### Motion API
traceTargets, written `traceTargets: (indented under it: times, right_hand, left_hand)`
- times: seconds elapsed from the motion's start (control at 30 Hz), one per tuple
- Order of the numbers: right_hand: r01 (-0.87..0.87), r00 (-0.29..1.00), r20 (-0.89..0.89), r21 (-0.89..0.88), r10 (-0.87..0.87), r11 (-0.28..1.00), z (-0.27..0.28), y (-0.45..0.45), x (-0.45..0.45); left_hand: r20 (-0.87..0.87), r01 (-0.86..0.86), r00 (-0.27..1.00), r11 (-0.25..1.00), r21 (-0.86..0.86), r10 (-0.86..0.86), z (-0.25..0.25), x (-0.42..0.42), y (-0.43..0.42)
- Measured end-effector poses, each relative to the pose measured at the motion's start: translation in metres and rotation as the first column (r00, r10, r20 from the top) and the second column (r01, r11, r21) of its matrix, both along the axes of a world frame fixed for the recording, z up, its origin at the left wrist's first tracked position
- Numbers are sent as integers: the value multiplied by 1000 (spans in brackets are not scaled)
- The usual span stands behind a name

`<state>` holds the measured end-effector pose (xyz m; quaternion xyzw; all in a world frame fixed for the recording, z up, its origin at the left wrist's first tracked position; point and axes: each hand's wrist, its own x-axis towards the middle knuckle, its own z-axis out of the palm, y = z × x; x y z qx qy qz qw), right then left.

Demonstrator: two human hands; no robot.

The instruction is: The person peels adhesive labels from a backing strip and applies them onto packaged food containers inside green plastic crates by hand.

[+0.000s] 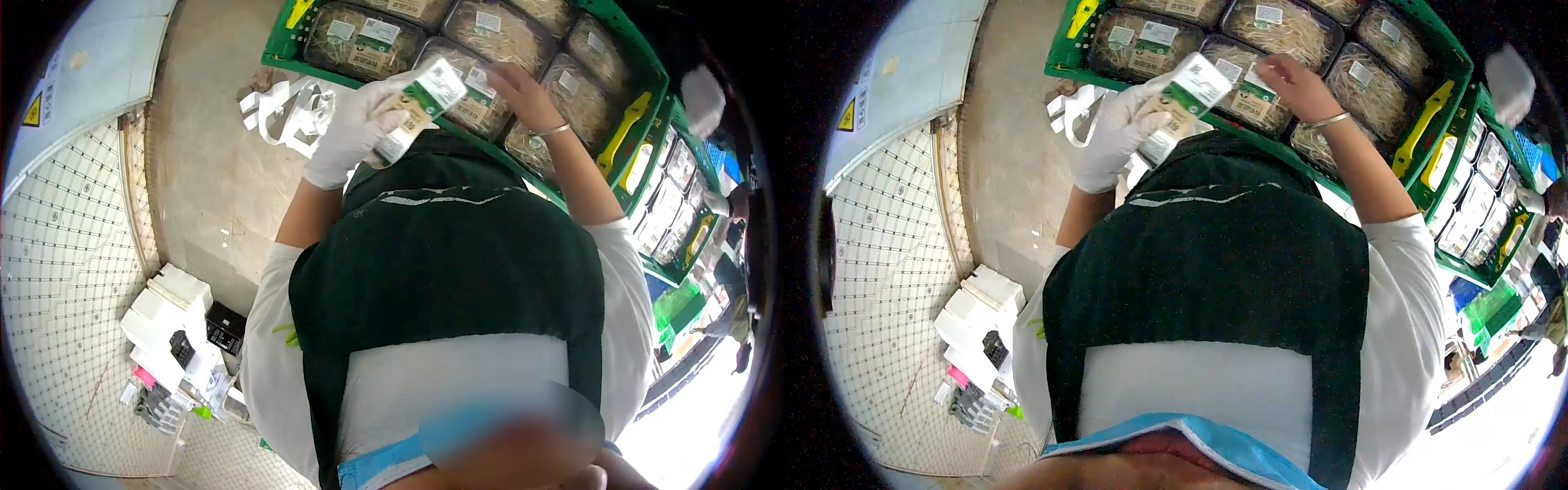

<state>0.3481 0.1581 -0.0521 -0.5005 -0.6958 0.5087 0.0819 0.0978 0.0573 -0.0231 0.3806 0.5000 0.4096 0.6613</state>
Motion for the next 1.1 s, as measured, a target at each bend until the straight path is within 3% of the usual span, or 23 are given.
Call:
traceTargets:
  times: [0.03, 0.07, 0.1, 0.17, 0.23, 0.3, 0.37, 0.43, 0.5, 0.53, 0.57, 0.67, 0.7, 0.77, 0.8, 0.83, 0.87, 0.9, 0.93, 0.97, 1.0, 1.07, 1.1]
  right_hand:
    - [-32, 924, -376, -267, -73, 963, 17, -5, -8]
    - [-103, 843, -537, -195, -18, 975, 10, -14, -13]
    - [-87, 929, -359, 37, 95, 995, 35, -20, -20]
    - [-80, 978, -164, 271, 128, 959, 47, -29, -24]
    - [-96, 968, -202, 241, 147, 966, 53, -33, -26]
    - [47, 973, -231, 268, 16, 962, 52, -41, -28]
    - [130, 956, -288, 243, -57, 961, 44, -29, -18]
    - [185, 982, -32, 361, -186, 914, 38, 12, 5]
    - [116, 979, 85, 503, -183, 856, 14, 66, 37]
    - [-9, 990, 107, 710, -96, 705, -4, 85, 46]
    - [-44, 972, 218, 541, -90, 840, -26, 99, 50]
    - [-344, 877, 472, 749, -92, 567, -98, 103, 49]
    - [-344, 877, 472, 748, -91, 567, -94, 98, 44]
    - [-198, 864, 388, 848, -321, 491, -76, 79, 40]
    - [-177, 869, 363, 862, -335, 474, -67, 72, 38]
    - [-112, 906, 345, 753, -244, 648, -57, 62, 34]
    - [27, 997, 61, 352, -52, 935, -45, 47, 32]
    - [6, 881, -470, -95, -50, 995, -4, 28, 16]
    - [-112, 822, -562, 2, 94, 994, 10, 14, 8]
    - [-133, 941, -282, 204, 189, 970, 38, 1, -1]
    - [-145, 953, -226, 254, 204, 956, 40, -3, -5]
    - [-136, 946, -246, 287, 211, 948, 36, -11, -10]
    - [-116, 925, -320, 273, 204, 955, 37, -16, -14]
  left_hand:
    - [167, -91, 982, 996, -25, 94, 4, 18, 3]
    - [86, -13, 996, 996, -89, 21, 6, 17, 4]
    - [8, 59, 998, 986, -156, -59, 8, 16, 5]
    - [-83, 150, 984, 985, -88, -158, 20, 19, 13]
    - [-180, 239, 954, 970, -35, -241, 22, 30, 16]
    - [-81, -58, 995, 994, 97, 65, 17, 54, 18]
    - [-215, -28, 975, 990, 142, 58, 20, 55, 22]
    - [-510, 174, 844, 984, -33, -167, 20, 44, 25]
    - [-139, -25, 990, 1000, 2, 25, 16, 38, 18]
    - [-133, -57, 990, 998, -35, 51, 9, 30, 14]
    - [-127, -87, 989, 994, -74, 77, 4, 22, 11]
    - [-131, -125, 985, 985, -115, 110, 4, 20, 6]
    - [-116, -154, 983, 981, -117, 140, 4, 20, 4]
    - [-120, -74, 990, 997, -9, 73, -5, 16, 2]
    - [-14, -115, 993, 993, -15, 114, -1, 19, 2]
    - [93, -155, 983, 988, -22, 156, 4, 27, 5]
    - [137, -168, 976, 985, -30, 171, 6, 34, 7]
    - [223, -139, 966, 990, 5, 135, 9, 39, 10]
    - [88, -23, 996, 998, -65, 29, 4, 33, 9]
    - [-41, 82, 995, 987, -142, -88, -1, 28, 10]
    - [-39, 87, 995, 987, -135, -93, 4, 29, 15]
    - [-311, 199, 938, 973, 114, -155, 17, 32, 23]
    - [-231, 65, 972, 988, 141, -30, 17, 45, 26]
